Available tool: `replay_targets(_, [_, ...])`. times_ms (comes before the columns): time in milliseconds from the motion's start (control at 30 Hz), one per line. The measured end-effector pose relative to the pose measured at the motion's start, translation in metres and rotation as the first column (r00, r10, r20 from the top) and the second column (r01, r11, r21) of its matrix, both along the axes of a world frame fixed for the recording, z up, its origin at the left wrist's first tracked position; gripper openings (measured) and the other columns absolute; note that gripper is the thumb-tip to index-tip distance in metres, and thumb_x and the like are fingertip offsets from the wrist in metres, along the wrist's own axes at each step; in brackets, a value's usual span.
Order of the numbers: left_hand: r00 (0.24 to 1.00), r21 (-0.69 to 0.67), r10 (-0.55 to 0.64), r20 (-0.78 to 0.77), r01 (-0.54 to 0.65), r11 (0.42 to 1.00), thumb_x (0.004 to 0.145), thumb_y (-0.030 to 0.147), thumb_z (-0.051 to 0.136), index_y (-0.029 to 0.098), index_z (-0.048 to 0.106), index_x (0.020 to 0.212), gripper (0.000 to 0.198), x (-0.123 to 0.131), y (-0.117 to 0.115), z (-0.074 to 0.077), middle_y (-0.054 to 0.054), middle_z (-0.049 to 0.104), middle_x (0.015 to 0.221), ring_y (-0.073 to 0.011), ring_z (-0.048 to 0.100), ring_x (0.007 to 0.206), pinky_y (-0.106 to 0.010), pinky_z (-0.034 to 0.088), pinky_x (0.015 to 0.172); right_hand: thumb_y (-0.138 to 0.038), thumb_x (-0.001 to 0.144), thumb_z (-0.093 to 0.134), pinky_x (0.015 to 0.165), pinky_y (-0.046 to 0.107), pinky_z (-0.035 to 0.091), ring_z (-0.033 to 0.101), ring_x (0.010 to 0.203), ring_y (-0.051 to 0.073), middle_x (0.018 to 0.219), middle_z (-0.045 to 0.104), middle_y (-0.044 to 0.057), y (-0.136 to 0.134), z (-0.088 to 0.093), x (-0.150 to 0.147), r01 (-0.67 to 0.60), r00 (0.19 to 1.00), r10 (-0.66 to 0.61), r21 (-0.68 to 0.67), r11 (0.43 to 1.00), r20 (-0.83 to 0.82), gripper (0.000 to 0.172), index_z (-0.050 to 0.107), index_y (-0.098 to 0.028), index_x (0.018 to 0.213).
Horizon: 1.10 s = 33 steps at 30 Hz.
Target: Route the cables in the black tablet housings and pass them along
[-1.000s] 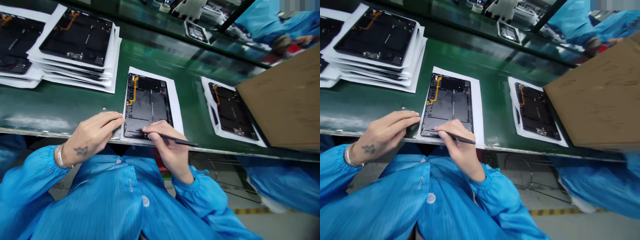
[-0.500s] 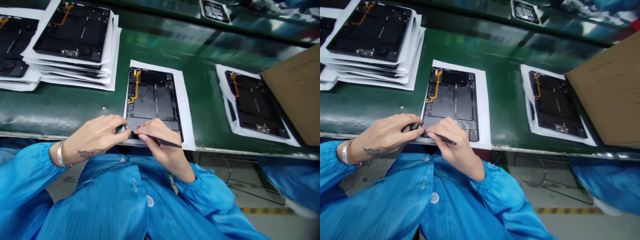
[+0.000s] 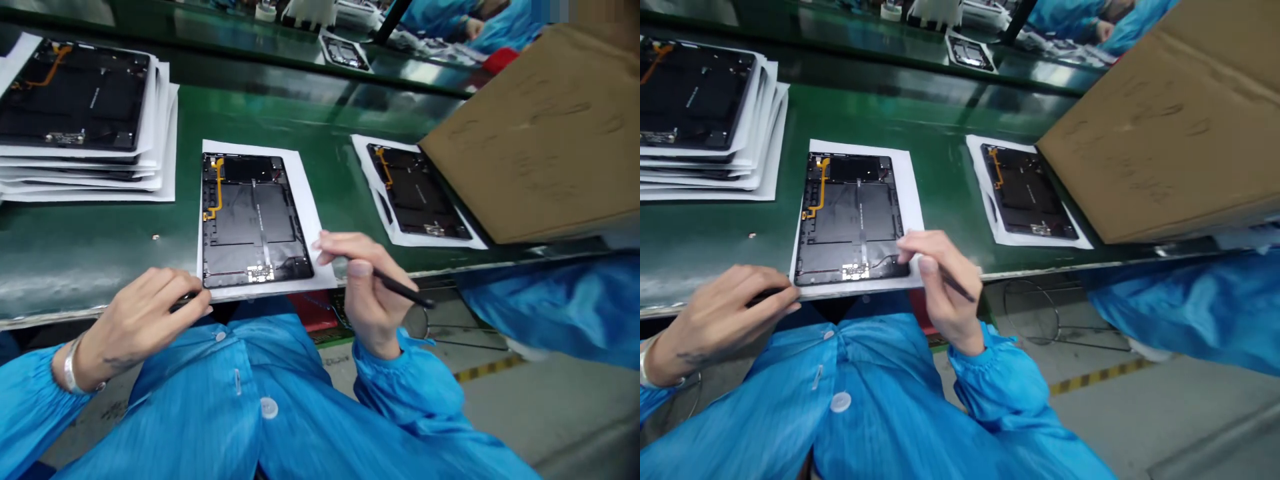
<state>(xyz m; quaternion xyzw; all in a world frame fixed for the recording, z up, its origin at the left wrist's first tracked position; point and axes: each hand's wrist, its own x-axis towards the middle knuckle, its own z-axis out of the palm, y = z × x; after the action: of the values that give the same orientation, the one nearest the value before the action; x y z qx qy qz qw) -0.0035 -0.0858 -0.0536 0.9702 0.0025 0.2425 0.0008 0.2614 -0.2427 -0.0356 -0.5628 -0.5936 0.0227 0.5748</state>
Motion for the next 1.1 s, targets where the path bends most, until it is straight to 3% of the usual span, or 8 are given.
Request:
replay_targets(233, [0.998, -0.152, 0.05, -0.027, -0.054, 0.987, 0.097, 0.01, 0.056, 0.014, 0.062, 0.104, 0.01, 0.006, -0.015, 0.009, -0.007, 0.065, 0.095, -0.0177, 0.059, 0.083, -0.031, 0.048, 0.075, -0.004, 0.09, 0.051, 0.071, 0.034, 0.04, 0.05, 0.083, 0.02, 0.094, 0.066, 0.006, 0.018, -0.015, -0.018, -0.117, 0.854, 0.281, -0.363, 0.924, 0.439, 0.024, 0.066, -0.019, 0.102])
replay_targets(400, [0.992, -0.191, 0.071, -0.109, -0.091, 0.977, 0.102, 0.012, 0.045, 0.018, 0.061, 0.094, 0.018, 0.011, -0.012, 0.016, -0.003, 0.061, 0.087, -0.0142, 0.053, 0.076, -0.025, 0.046, 0.067, 0.008, 0.078, 0.047, 0.071, 0.033, 0.035, 0.046, 0.084, 0.02, 0.097, 0.064, 0.006, 0.023, -0.021, -0.015, -0.144, 0.818, 0.31, -0.349, 0.926, 0.485, 0.036, 0.064, -0.018, 0.097])
replay_targets(600, [0.991, -0.123, 0.09, -0.096, -0.102, 0.987, 0.101, 0.014, 0.042, 0.02, 0.06, 0.091, 0.022, 0.014, -0.005, 0.007, -0.002, 0.059, 0.082, -0.0144, 0.055, 0.072, -0.024, 0.049, 0.064, -0.015, 0.09, 0.065, 0.075, 0.031, 0.039, 0.05, 0.087, 0.019, 0.099, 0.063, 0.005, 0.025, -0.024, -0.01, -0.174, 0.807, 0.329, -0.334, 0.926, 0.491, 0.01, 0.062, -0.019, 0.099])
replay_targets(733, [0.989, -0.332, 0.141, -0.043, -0.147, 0.932, 0.103, 0.027, 0.047, 0.021, 0.064, 0.091, 0.022, 0.013, 0.001, 0.009, -0.001, 0.065, 0.082, -0.0142, 0.064, 0.072, -0.023, 0.055, 0.064, -0.01, 0.09, 0.061, 0.078, 0.029, 0.042, 0.054, 0.092, 0.018, 0.1, 0.061, 0.005, 0.029, -0.023, -0.013, -0.134, 0.752, 0.335, -0.367, 0.921, 0.567, 0.013, 0.058, -0.019, 0.098])
replay_targets(833, [0.964, -0.65, 0.267, -0.003, -0.205, 0.732, 0.097, 0.042, 0.059, 0.022, 0.068, 0.108, 0.024, 0.011, 0.013, 0.016, -0.007, 0.075, 0.104, -0.0222, 0.074, 0.092, -0.029, 0.064, 0.073, -0.012, 0.093, 0.057, 0.079, 0.028, 0.043, 0.054, 0.092, 0.017, 0.101, 0.06, 0.004, 0.033, -0.022, -0.016, -0.085, 0.692, 0.311, -0.354, 0.931, 0.651, 0.009, 0.056, -0.019, 0.097])
replay_targets(933, [0.93, -0.924, 0.359, -0.078, -0.203, 0.325, 0.093, 0.046, 0.064, 0.024, 0.063, 0.128, 0.042, 0.014, 0.022, 0.027, -0.013, 0.063, 0.139, -0.0317, 0.067, 0.12, -0.041, 0.065, 0.09, -0.005, 0.091, 0.054, 0.076, 0.029, 0.042, 0.053, 0.092, 0.019, 0.1, 0.061, 0.005, 0.035, -0.022, -0.021, -0.057, 0.65, 0.284, -0.328, 0.943, 0.705, 0.015, 0.055, -0.019, 0.097])
replay_targets(1000, [0.909, -0.977, 0.385, -0.162, -0.202, 0.066, 0.092, 0.042, 0.066, 0.026, 0.061, 0.131, 0.043, 0.019, 0.023, 0.036, -0.013, 0.053, 0.15, -0.0335, 0.06, 0.13, -0.044, 0.064, 0.095, -0.002, 0.089, 0.052, 0.074, 0.032, 0.04, 0.051, 0.092, 0.02, 0.102, 0.061, 0.006, 0.035, -0.022, -0.025, -0.04, 0.622, 0.263, -0.307, 0.951, 0.737, 0.019, 0.055, -0.019, 0.098])
replay_targets(1100, [0.871, -0.966, 0.42, -0.253, -0.201, -0.165, 0.087, 0.025, 0.07, 0.026, 0.061, 0.129, 0.044, 0.031, 0.019, 0.052, -0.01, 0.053, 0.15, -0.0336, 0.058, 0.132, -0.049, 0.064, 0.092, 0.0, 0.087, 0.05, 0.072, 0.033, 0.039, 0.049, 0.091, 0.022, 0.102, 0.06, 0.008, 0.033, -0.022, -0.03, -0.004, 0.606, 0.213, -0.266, 0.964, 0.766, 0.021, 0.054, -0.017, 0.099])
